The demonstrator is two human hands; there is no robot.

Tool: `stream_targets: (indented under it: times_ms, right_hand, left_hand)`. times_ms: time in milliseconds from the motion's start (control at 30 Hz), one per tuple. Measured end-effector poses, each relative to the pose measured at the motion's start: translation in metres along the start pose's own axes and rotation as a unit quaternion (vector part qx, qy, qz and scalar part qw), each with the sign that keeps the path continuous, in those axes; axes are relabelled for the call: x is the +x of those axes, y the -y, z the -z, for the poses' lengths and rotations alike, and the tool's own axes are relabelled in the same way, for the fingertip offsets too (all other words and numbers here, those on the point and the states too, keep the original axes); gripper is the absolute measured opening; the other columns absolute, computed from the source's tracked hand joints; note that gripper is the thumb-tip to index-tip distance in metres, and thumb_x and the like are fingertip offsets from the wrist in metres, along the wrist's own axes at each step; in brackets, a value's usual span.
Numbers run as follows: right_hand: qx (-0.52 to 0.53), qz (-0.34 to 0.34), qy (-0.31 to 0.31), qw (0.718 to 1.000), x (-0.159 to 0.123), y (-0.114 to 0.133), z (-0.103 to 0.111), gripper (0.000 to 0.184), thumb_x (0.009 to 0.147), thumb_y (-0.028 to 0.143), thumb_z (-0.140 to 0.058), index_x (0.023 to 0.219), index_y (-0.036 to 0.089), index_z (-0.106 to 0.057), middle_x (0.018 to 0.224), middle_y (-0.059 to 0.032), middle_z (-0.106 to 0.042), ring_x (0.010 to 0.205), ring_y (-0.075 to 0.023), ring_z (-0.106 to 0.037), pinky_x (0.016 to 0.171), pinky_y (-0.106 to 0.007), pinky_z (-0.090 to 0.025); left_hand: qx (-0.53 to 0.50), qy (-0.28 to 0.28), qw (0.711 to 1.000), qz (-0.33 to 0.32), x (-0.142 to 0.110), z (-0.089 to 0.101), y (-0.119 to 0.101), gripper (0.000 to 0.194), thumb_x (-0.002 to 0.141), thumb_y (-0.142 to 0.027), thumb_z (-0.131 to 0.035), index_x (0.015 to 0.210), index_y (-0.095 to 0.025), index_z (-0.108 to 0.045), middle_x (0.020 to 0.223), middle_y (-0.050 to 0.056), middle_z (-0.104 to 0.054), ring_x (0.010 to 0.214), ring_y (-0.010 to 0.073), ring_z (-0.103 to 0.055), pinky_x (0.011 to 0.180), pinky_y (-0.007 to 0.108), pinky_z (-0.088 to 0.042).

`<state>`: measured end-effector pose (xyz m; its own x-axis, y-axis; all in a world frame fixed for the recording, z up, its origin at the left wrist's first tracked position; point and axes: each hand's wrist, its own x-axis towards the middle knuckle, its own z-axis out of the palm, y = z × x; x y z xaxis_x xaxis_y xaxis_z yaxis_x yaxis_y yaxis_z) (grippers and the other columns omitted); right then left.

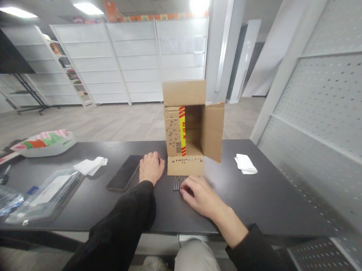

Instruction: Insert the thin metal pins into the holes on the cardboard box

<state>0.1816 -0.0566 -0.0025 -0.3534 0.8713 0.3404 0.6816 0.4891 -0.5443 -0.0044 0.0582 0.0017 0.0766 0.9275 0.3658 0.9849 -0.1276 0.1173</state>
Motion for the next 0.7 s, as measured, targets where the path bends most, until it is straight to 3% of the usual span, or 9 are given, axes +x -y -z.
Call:
stream_targets:
  times_ms: [233, 533, 700]
  right_hand:
    - [-0.065, -0.025, -0.046, 0.997, 0.01, -0.003, 0.01, 0.011, 0.092, 0.023, -0.05, 0.09, 0.02, -0.06, 0.089, -0.0049, -0.063, 0.085, -0.0185, -0.058, 0.078, -0.032, -0.043]
    - [-0.116, -0.17, -0.062, 0.977, 0.049, -0.006, 0.028, 0.016, 0.087, 0.022, -0.052, 0.102, 0.021, -0.058, 0.084, -0.0021, -0.068, 0.073, -0.0169, -0.06, 0.062, -0.026, -0.036]
    - [-0.15, -0.203, -0.053, 0.966, 0.063, -0.007, 0.028, 0.017, 0.086, 0.021, -0.051, 0.102, 0.022, -0.057, 0.083, -0.0021, -0.068, 0.073, -0.0176, -0.061, 0.056, -0.026, -0.03]
  left_hand:
    - [-0.006, 0.009, 1.0, 0.003, 0.0, 0.001, 0.0, 0.019, 0.091, -0.026, -0.041, 0.098, -0.019, -0.057, 0.105, 0.011, -0.062, 0.104, 0.0262, -0.053, 0.088, 0.04, -0.038]
    - [-0.003, 0.004, 1.0, 0.0, 0.0, -0.001, 0.001, 0.018, 0.091, -0.026, -0.041, 0.098, -0.019, -0.057, 0.104, 0.011, -0.062, 0.104, 0.026, -0.053, 0.087, 0.039, -0.038]
    - [-0.002, 0.009, 1.0, 0.002, 0.0, 0.002, 0.0, 0.019, 0.091, -0.026, -0.041, 0.098, -0.019, -0.057, 0.104, 0.011, -0.062, 0.104, 0.0262, -0.053, 0.087, 0.04, -0.038]
